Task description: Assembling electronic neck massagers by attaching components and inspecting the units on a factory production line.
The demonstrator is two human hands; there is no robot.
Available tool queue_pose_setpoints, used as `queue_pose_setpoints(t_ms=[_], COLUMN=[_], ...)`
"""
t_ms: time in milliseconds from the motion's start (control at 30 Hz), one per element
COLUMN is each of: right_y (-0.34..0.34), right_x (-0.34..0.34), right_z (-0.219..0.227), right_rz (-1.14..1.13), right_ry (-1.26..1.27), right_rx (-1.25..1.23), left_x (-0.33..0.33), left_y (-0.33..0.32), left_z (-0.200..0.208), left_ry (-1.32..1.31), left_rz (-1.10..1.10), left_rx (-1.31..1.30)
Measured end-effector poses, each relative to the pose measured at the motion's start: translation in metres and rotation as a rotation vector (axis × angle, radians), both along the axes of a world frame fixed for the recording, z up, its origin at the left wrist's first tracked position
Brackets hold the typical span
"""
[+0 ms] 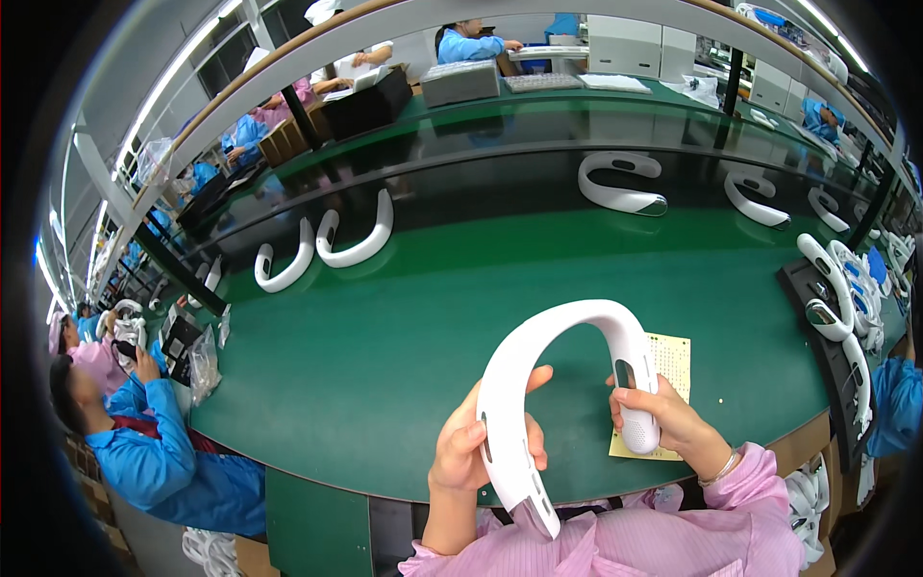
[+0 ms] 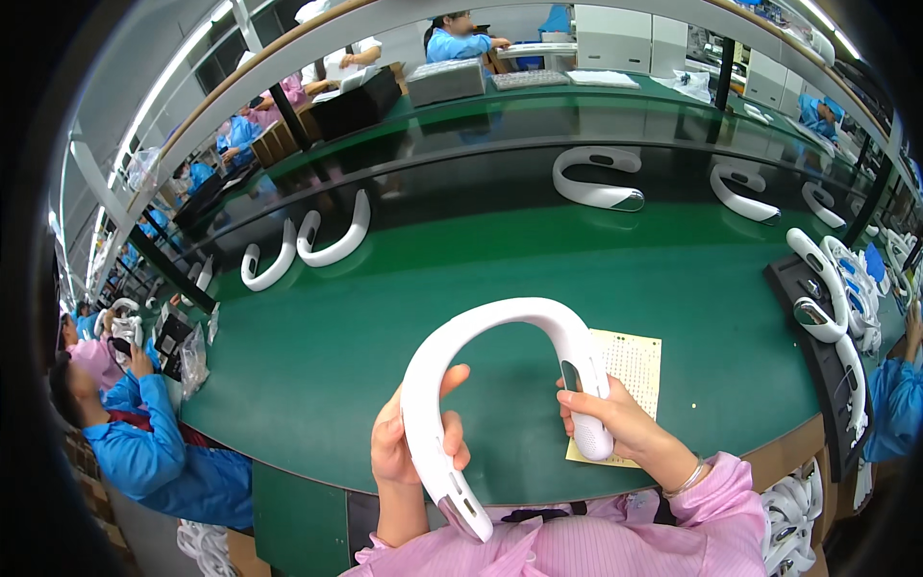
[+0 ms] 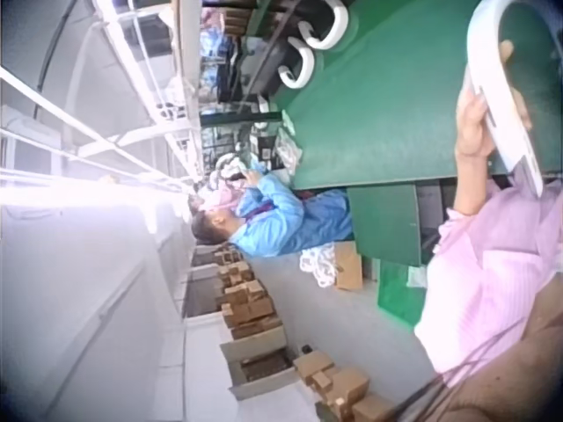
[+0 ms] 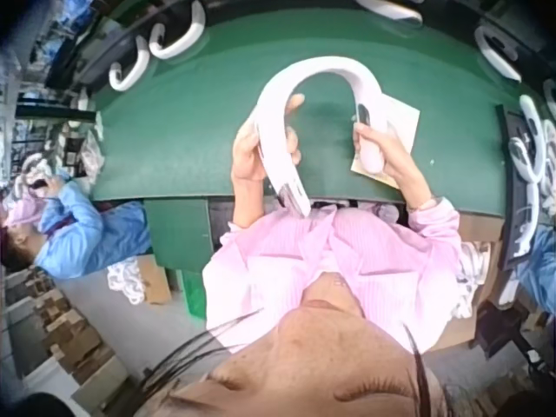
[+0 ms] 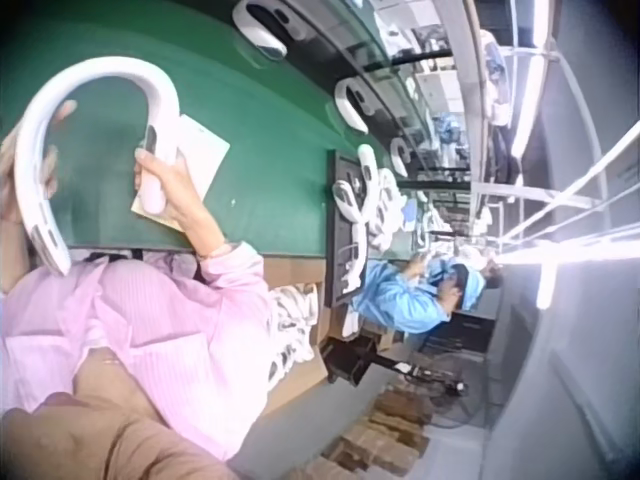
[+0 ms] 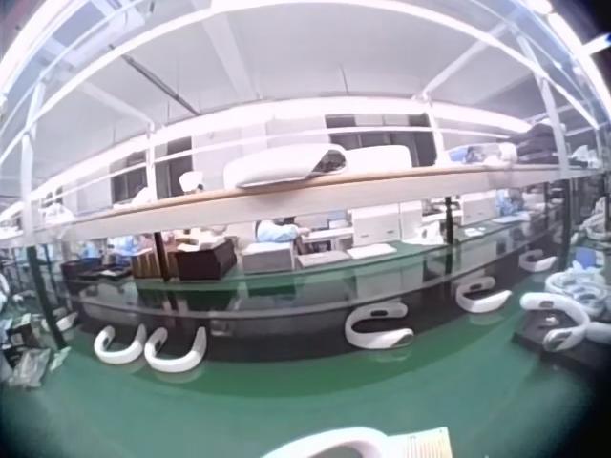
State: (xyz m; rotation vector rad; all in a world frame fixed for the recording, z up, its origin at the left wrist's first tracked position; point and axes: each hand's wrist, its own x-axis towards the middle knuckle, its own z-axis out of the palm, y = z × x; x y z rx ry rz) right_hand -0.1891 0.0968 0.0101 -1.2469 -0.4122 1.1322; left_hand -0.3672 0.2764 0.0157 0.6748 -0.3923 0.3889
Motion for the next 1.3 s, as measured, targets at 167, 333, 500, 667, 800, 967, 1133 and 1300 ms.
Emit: queue_pose_setpoints(t_ms=[167,333,500,667,800,967,1133,1300], right_y=[0.005,0.008,0.016,0.023,0.029,0.031,0.033,0.033], right_x=[-0.003,0.000,0.000,0.003,0.000,0.000,-0.001,0.000], right_z=[0.009,0.008,0.000,-0.006,-0.009,-0.009,-0.011,-0.019], right_rz=[-0.036,-0.040,-0.052,-0.078,-0.035,-0.062,-0.047,-0.023], right_ry=[-0.024,-0.017,0.041,0.079,0.143,0.152,0.175,0.189], right_rx=[0.014,-0.024,-0.024,-0.017,0.028,0.021,0.009,0.030], left_x=[-0.004,0.000,0.010,0.023,0.022,0.023,0.022,0.019], left_y=[0.001,0.001,-0.013,-0.031,-0.038,-0.039,-0.036,-0.037], left_z=[0.000,0.010,0.036,0.064,0.079,0.079,0.079,0.081], left_ry=[0.000,0.125,0.308,0.366,0.432,0.446,0.453,0.488], left_rz=[-0.002,0.021,0.217,0.310,0.363,0.347,0.334,0.356], left_rx=[-0.097,-0.166,-0.046,0.094,0.113,0.153,0.153,0.177])
